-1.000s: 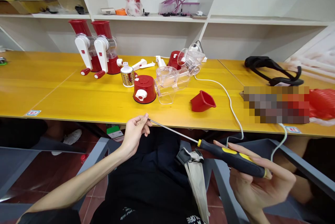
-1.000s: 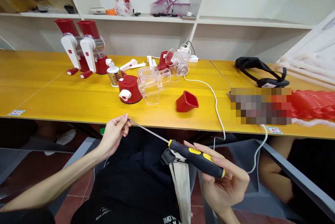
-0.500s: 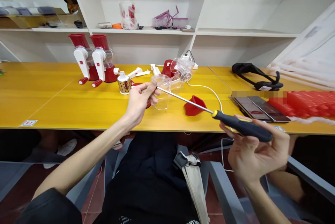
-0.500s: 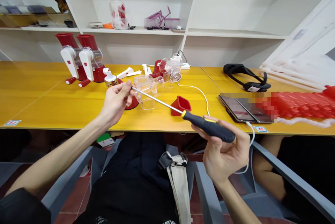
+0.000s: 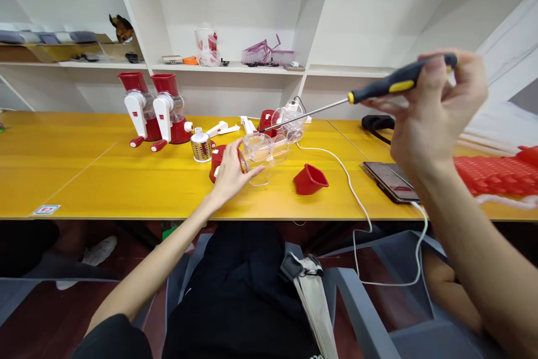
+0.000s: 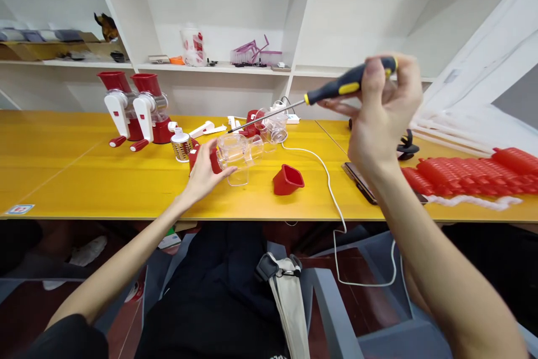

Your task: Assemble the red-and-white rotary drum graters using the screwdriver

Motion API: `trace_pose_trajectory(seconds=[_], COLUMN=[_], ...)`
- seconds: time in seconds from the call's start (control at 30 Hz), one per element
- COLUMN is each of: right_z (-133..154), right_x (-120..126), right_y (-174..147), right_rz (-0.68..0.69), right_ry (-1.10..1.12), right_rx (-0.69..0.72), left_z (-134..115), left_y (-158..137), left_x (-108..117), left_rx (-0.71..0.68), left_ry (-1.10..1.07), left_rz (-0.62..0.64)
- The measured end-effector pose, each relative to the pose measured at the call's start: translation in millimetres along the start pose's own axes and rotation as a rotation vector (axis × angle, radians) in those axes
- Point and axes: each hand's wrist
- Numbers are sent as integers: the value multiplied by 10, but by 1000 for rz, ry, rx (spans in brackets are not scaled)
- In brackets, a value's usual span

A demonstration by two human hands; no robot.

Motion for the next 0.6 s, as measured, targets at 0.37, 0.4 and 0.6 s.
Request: trace_pose_trajectory(seconds=[0.37, 0.4, 0.6], right_z=[339, 359, 449], right_x=[-848, -902, -1165], right_y=[526, 529, 493], right_rz=[258, 267, 336], right_ry=[-153, -155, -214], right_rx=[276, 316, 377], left_z=[10, 17, 44], left_y=[-97, -101, -109], left_x=[-244, -247, -247], left_rx=[-38, -43, -66], left_ry=[176, 185, 178], left_rz=[-13, -14, -2])
Point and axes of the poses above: each hand's wrist, its own y-axis towards the middle knuckle, its own x-axis out of the back of the hand, z = x × y, and after that the axes turned 8 degrees about -z, right-handed
